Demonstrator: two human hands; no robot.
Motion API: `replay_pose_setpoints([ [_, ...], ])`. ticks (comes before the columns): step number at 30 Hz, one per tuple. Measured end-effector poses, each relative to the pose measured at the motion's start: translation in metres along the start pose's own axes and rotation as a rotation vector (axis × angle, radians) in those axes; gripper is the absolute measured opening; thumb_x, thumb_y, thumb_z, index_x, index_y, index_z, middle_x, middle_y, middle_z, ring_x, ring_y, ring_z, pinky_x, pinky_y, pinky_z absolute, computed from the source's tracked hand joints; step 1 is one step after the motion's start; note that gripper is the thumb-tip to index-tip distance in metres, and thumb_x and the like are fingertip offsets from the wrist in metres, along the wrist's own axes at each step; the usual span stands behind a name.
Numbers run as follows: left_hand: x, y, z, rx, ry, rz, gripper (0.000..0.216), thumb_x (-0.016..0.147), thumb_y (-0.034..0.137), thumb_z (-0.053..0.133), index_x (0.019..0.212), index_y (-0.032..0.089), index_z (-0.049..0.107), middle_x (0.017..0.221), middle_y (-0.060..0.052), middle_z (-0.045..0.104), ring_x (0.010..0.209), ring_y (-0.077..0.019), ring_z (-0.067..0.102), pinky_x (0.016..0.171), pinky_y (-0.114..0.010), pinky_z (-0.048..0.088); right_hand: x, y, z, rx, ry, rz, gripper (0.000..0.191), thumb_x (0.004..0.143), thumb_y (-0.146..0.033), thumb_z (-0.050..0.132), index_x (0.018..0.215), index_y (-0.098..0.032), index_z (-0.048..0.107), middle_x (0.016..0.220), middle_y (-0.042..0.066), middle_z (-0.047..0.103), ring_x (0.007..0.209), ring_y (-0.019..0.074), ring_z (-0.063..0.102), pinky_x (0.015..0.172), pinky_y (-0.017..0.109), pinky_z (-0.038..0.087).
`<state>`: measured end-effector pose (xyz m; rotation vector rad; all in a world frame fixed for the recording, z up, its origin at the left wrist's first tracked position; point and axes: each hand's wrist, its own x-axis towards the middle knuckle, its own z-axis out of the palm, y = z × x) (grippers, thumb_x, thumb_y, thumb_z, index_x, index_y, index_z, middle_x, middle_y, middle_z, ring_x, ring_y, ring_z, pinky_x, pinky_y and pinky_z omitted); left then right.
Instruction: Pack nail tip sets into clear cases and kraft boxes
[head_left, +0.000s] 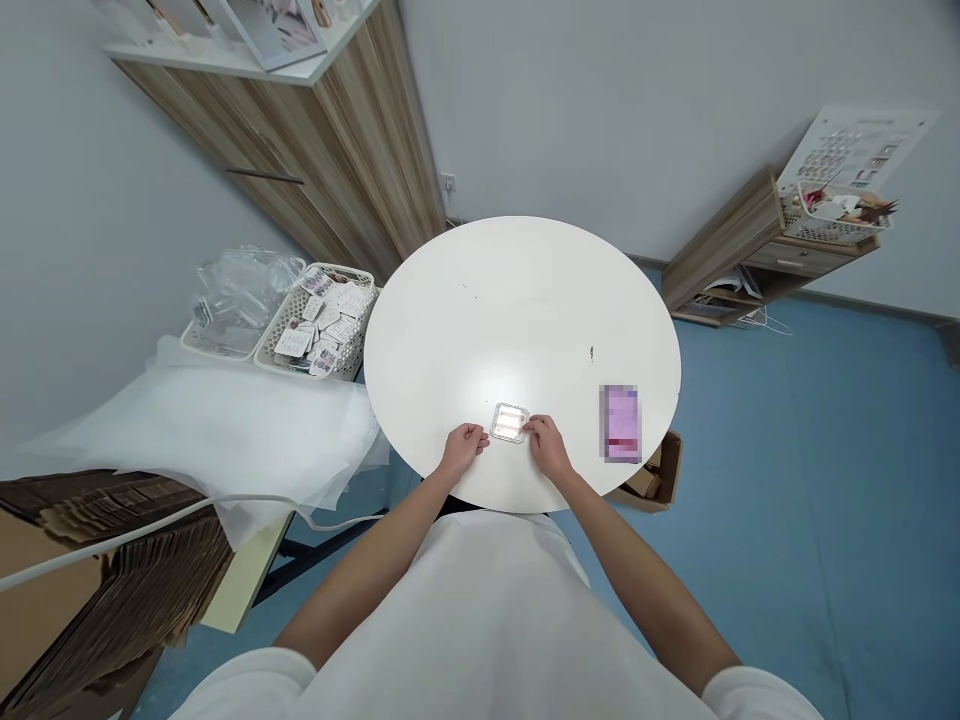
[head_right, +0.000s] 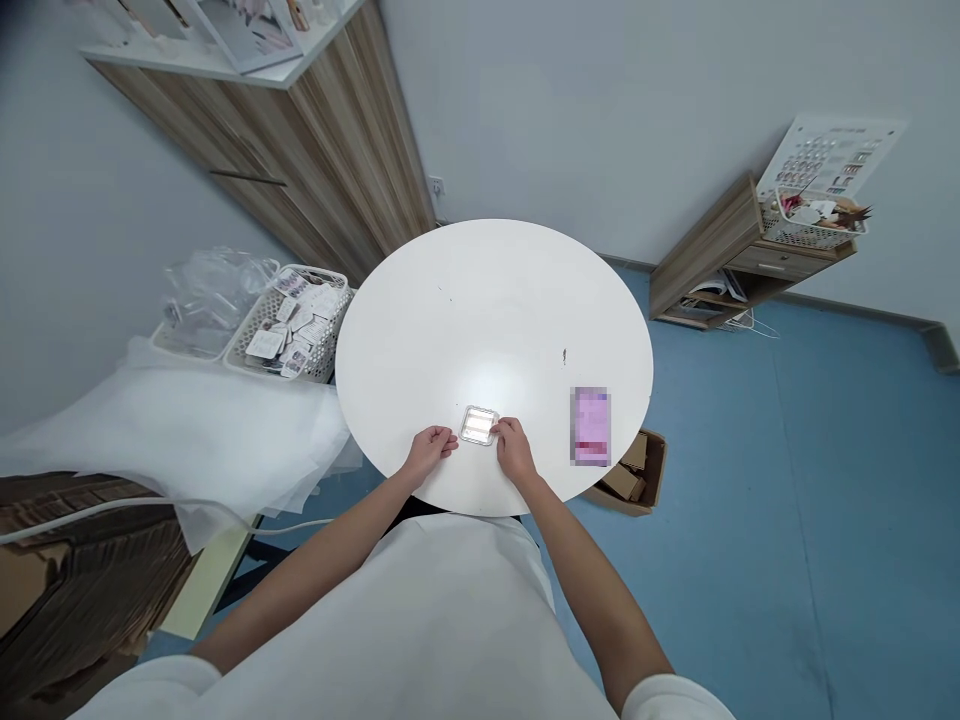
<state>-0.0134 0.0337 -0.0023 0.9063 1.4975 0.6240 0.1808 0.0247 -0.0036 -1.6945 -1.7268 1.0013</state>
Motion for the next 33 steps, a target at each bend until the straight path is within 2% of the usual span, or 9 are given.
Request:
replay_pose_setpoints([
  [3, -0.008, 0.005, -0.006, 0.29, 0.003, 0.189, 0.026, 0.08, 0.032, 0.046, 0.099, 0.017, 0.054, 0.101, -0.009, 0.06, 0.088, -0.0173, 0.059, 0.079, -0.034, 0.047, -0.011, -0.004, -0.001, -0.109, -0.003, -0.036, 0.036, 0.075, -0.006, 0.034, 0.101, -0.02, 0.055, 0.115, 0.008, 0.047, 0.105, 0.018, 0.047, 0.085, 0.035, 0.043],
  [6, -0.013, 0.008, -0.012, 0.568, -0.105, 0.435, 0.035, 0.08, 0.029, 0.045, 0.114, 0.022, 0.049, 0.115, -0.007, 0.051, 0.101, -0.019, 0.051, 0.088, -0.036, 0.042, -0.022, -0.006, -0.003, -0.223, -0.08, -0.117, 0.042, 0.075, -0.007, 0.038, 0.112, -0.022, 0.051, 0.125, 0.008, 0.043, 0.115, 0.0213, 0.04, 0.092, 0.039, 0.038],
  [9, -0.012, 0.008, -0.014, 0.762, -0.185, 0.538, 0.04, 0.082, 0.026, 0.042, 0.121, 0.024, 0.044, 0.121, -0.007, 0.046, 0.109, -0.0209, 0.045, 0.092, -0.038, 0.038, -0.028, -0.002, -0.003, -0.262, -0.149, -0.161, 0.047, 0.075, -0.008, 0.041, 0.119, -0.025, 0.046, 0.13, 0.005, 0.041, 0.118, 0.0222, 0.038, 0.095, 0.041, 0.035],
  [17, -0.006, -0.001, -0.009, 0.852, -0.186, 0.577, 0.038, 0.081, 0.026, 0.042, 0.119, 0.022, 0.047, 0.117, -0.009, 0.049, 0.108, -0.0225, 0.045, 0.092, -0.038, 0.037, -0.025, 0.006, -0.003, -0.32, -0.193, -0.15, 0.053, 0.075, -0.005, 0.04, 0.123, -0.027, 0.043, 0.13, 0.003, 0.042, 0.118, 0.0235, 0.037, 0.093, 0.042, 0.036],
  [26, -0.006, 0.015, -0.003, 0.894, -0.188, 0.522, 0.03, 0.081, 0.025, 0.042, 0.107, 0.019, 0.054, 0.111, -0.008, 0.054, 0.102, -0.0233, 0.049, 0.086, -0.037, 0.041, -0.018, -0.002, 0.002, -0.413, -0.199, -0.138, 0.05, 0.072, -0.001, 0.039, 0.115, -0.024, 0.049, 0.125, 0.009, 0.046, 0.111, 0.0257, 0.042, 0.086, 0.042, 0.04],
  [30, -0.002, 0.021, -0.003, 0.863, -0.208, 0.479, 0.026, 0.078, 0.024, 0.045, 0.101, 0.019, 0.057, 0.107, -0.008, 0.056, 0.099, -0.024, 0.051, 0.086, -0.038, 0.04, -0.014, -0.005, 0.002, -0.331, -0.2, -0.086, 0.044, 0.072, -0.003, 0.039, 0.109, -0.021, 0.053, 0.123, 0.01, 0.046, 0.11, 0.025, 0.044, 0.086, 0.039, 0.041],
  [33, 0.001, 0.022, -0.002, 0.694, -0.197, 0.345, 0.029, 0.076, 0.03, 0.051, 0.102, 0.019, 0.055, 0.104, -0.007, 0.058, 0.096, -0.0221, 0.054, 0.084, -0.035, 0.042, -0.01, -0.005, 0.0, -0.156, -0.166, 0.006, 0.037, 0.072, -0.009, 0.043, 0.106, -0.019, 0.054, 0.123, 0.009, 0.045, 0.11, 0.0229, 0.045, 0.087, 0.036, 0.041],
])
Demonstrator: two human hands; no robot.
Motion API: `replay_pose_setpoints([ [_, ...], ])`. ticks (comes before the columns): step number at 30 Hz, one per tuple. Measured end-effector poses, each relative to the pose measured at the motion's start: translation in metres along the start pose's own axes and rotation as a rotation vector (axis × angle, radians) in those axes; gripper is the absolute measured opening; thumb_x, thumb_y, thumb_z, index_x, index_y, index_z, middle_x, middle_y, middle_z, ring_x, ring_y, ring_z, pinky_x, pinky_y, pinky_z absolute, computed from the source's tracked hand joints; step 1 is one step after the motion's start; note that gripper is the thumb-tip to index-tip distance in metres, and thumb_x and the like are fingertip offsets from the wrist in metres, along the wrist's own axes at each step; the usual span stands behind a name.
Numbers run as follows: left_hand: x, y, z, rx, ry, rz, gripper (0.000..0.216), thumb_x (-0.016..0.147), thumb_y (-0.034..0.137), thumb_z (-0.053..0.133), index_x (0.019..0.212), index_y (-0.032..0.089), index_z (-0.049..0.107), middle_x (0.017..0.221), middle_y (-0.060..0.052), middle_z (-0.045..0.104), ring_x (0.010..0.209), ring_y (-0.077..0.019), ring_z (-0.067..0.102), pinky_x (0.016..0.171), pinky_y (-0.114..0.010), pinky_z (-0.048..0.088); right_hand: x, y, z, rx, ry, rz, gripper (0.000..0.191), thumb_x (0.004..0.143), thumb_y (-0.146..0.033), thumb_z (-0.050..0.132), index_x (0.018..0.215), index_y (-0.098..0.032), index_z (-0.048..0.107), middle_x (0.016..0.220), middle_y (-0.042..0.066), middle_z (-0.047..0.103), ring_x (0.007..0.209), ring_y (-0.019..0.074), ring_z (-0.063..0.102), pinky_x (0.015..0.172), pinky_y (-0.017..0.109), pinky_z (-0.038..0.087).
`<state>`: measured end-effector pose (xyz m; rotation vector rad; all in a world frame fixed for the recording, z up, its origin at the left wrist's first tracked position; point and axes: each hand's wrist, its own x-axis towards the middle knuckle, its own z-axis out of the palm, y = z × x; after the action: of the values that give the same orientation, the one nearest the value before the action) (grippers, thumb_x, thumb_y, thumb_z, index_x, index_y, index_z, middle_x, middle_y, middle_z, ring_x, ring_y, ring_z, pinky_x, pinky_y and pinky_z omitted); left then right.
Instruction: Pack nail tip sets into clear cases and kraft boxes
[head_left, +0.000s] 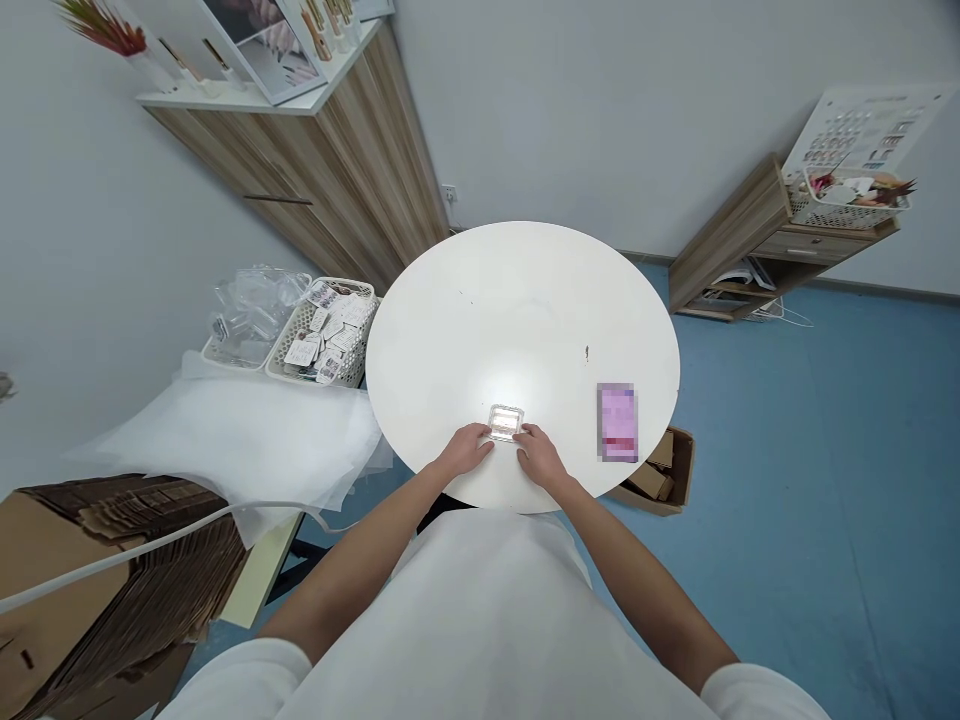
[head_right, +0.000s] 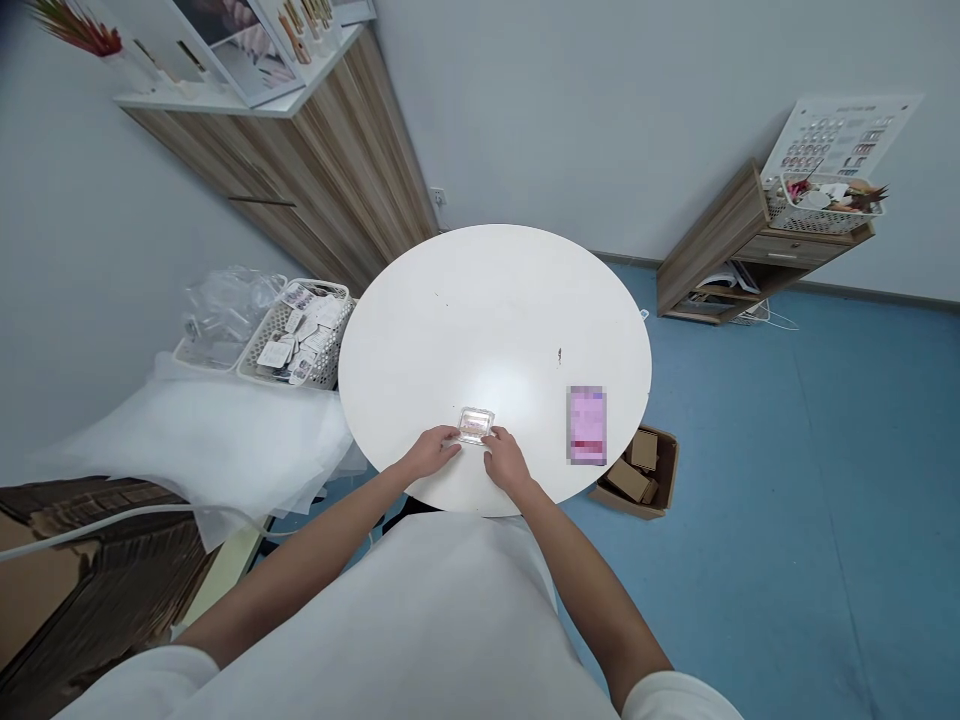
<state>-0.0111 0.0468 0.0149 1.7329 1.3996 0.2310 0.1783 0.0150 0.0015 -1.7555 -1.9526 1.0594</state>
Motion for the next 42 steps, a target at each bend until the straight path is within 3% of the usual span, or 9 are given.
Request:
replay_pose_setpoints([
  [5, 0.008, 0.001, 0.011, -0.388, 0.136, -0.239, 0.039, 0.073, 0.03, 0.056, 0.11, 0.017, 0.049, 0.108, -0.009, 0.057, 0.091, -0.0165, 0.057, 0.08, -0.029, 0.044, 0.008, 0.0, -0.002, 0.442, 0.095, 0.262, 0.038, 0.071, -0.02, 0.046, 0.109, -0.021, 0.047, 0.111, 0.005, 0.054, 0.088, 0.0156, 0.057, 0.078, 0.031, 0.046],
  [11, 0.013, -0.004, 0.021, -0.586, 0.216, -0.343, 0.034, 0.069, 0.026, 0.061, 0.101, 0.015, 0.056, 0.096, -0.009, 0.06, 0.085, -0.0158, 0.057, 0.079, -0.03, 0.044, 0.015, -0.001, 0.004, 0.729, 0.178, 0.486, 0.048, 0.062, -0.024, 0.058, 0.109, -0.02, 0.047, 0.104, 0.007, 0.058, 0.08, 0.0154, 0.059, 0.07, 0.029, 0.047],
  [20, 0.007, -0.013, 0.006, -0.788, 0.134, -0.252, 0.026, 0.068, 0.024, 0.063, 0.091, 0.015, 0.058, 0.086, -0.006, 0.061, 0.076, -0.0133, 0.057, 0.072, -0.029, 0.046, 0.021, -0.023, 0.013, 0.914, 0.187, 0.471, 0.037, 0.06, -0.032, 0.062, 0.094, -0.019, 0.056, 0.092, 0.005, 0.06, 0.08, 0.0162, 0.058, 0.07, 0.029, 0.046],
  [25, 0.0, -0.023, -0.017, -0.847, 0.123, -0.195, 0.023, 0.067, 0.023, 0.063, 0.087, 0.015, 0.056, 0.081, -0.004, 0.059, 0.075, -0.0122, 0.056, 0.072, -0.028, 0.047, 0.026, -0.05, 0.017, 0.951, 0.223, 0.446, 0.035, 0.06, -0.038, 0.063, 0.089, -0.02, 0.056, 0.086, 0.004, 0.062, 0.078, 0.0152, 0.056, 0.067, 0.028, 0.045],
  [31, -0.005, -0.049, -0.06, -0.811, 0.159, -0.15, 0.022, 0.067, 0.026, 0.064, 0.085, 0.016, 0.058, 0.078, -0.004, 0.059, 0.073, -0.0125, 0.056, 0.072, -0.029, 0.047, 0.045, -0.087, 0.034, 0.96, 0.259, 0.465, 0.033, 0.061, -0.038, 0.064, 0.088, -0.02, 0.056, 0.081, 0.002, 0.061, 0.075, 0.0146, 0.056, 0.063, 0.027, 0.045],
  [36, -0.001, -0.079, -0.092, -0.789, 0.265, -0.128, 0.025, 0.067, 0.028, 0.064, 0.088, 0.016, 0.059, 0.081, -0.005, 0.061, 0.072, -0.0135, 0.058, 0.068, -0.028, 0.048, 0.075, -0.12, 0.06, 0.956, 0.328, 0.469, 0.037, 0.06, -0.036, 0.064, 0.092, -0.02, 0.055, 0.082, 0.003, 0.06, 0.075, 0.0156, 0.057, 0.062, 0.028, 0.048],
  [42, 0.006, -0.121, -0.128, -0.713, 0.437, -0.201, 0.023, 0.068, 0.03, 0.061, 0.086, 0.016, 0.061, 0.084, -0.006, 0.062, 0.07, -0.0146, 0.059, 0.066, -0.029, 0.048, 0.123, -0.151, 0.095, 0.884, 0.261, 0.413, 0.04, 0.06, -0.031, 0.062, 0.098, -0.02, 0.056, 0.095, 0.004, 0.057, 0.077, 0.0152, 0.057, 0.068, 0.031, 0.049],
])
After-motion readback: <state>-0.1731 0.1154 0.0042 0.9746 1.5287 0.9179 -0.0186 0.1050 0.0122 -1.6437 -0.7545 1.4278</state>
